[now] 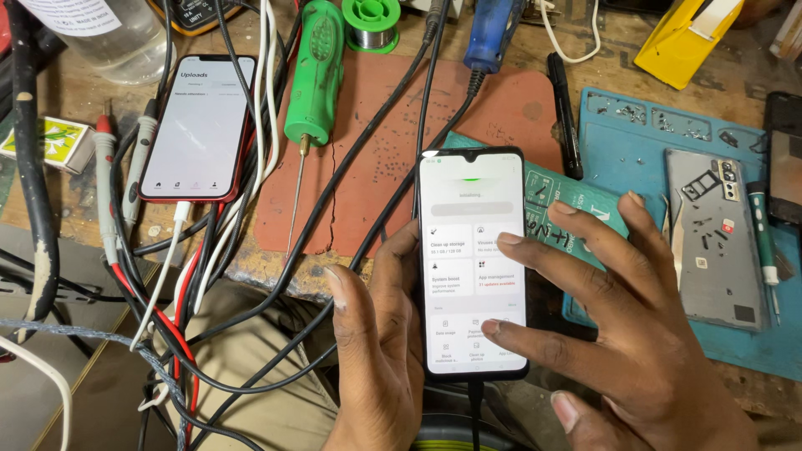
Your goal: The person navigates a smartphone's software interface, then opens the device to access internal components. They use a plastic spudger and tweezers to probe and adjust the charging port area on the motherboard while the phone remains connected to a charging cable.
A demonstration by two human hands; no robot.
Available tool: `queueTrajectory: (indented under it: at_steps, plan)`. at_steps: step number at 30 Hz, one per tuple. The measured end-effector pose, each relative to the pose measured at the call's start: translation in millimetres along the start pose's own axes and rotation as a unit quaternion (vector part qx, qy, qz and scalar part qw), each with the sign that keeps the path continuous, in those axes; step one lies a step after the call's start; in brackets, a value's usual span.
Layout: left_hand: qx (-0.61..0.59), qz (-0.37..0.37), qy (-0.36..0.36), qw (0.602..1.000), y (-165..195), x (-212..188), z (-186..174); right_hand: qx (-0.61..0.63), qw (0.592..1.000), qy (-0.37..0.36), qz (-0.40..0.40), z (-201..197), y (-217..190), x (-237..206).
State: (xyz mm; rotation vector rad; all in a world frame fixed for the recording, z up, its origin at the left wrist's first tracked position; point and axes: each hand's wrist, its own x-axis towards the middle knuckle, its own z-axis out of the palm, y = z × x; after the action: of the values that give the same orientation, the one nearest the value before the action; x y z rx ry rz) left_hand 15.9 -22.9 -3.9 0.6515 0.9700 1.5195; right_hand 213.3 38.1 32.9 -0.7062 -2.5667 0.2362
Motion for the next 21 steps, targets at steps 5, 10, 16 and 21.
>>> queueTrajectory:
  at_steps: [5, 10, 16, 21]
  plan:
    - [0.01, -0.003, 0.003, 1.0, -1.3, -0.6, -1.1, -0.029, 0.998, 0.031, 0.038, -2.7, -0.6, 2.1]
    - [0.016, -0.004, 0.009, 1.0, -1.4, -0.2, -1.8, -0.021, 0.998, 0.047, 0.039, -4.9, -1.2, 7.9]
    - [0.005, 0.008, -0.009, 1.0, -1.2, 0.6, -0.9, -0.016, 0.998, 0.045, 0.033, -3.8, 1.5, 4.3]
    - [0.011, 0.003, 0.001, 1.0, -1.4, 0.0, -1.3, -0.017, 0.999, 0.027, 0.01, -0.2, -3.7, 5.8]
